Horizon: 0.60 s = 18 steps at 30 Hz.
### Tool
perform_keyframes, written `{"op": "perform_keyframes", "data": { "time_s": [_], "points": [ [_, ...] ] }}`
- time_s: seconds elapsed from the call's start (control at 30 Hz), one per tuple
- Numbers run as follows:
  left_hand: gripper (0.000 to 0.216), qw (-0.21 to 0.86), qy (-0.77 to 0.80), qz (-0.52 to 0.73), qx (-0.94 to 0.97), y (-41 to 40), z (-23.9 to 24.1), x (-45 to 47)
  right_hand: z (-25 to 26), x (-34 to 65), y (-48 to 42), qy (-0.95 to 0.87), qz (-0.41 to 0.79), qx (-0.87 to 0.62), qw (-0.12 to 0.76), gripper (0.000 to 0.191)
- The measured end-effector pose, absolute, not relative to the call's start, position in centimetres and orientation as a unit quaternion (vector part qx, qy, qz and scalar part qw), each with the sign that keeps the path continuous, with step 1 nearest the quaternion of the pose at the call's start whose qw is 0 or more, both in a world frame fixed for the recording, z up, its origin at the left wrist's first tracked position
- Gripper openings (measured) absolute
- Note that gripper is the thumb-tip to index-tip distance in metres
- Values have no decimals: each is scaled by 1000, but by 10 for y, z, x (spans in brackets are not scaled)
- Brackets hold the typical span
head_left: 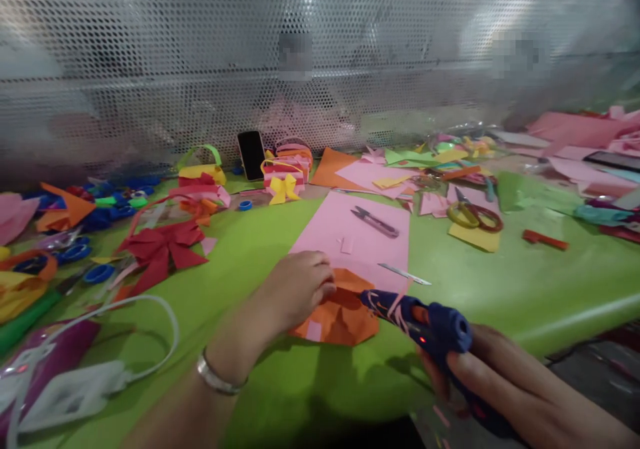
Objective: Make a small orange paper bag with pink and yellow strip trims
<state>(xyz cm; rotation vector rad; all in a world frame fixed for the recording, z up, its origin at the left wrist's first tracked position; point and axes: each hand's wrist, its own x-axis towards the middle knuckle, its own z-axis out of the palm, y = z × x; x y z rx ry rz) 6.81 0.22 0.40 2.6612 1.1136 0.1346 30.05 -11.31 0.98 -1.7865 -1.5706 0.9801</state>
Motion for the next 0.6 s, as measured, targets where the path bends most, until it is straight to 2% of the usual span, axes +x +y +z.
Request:
{"op": "perform_keyframes", "data": {
  "time_s": [0.1,0.23,0.43,0.6],
  "points": [
    [23,113,392,58,911,2,0,70,16,287,-105,-639,359,-629,260,43],
    [24,109,406,74,904,3,-4,72,20,275,-98,-670,354,-612,226,40],
    [25,107,413,74,901,2,-3,76,16,264,-90,-669,345,-625,206,45],
    [26,96,424,54,899,-1,-3,78,11,276,-88,-605,320,-690,235,49]
  ]
}}
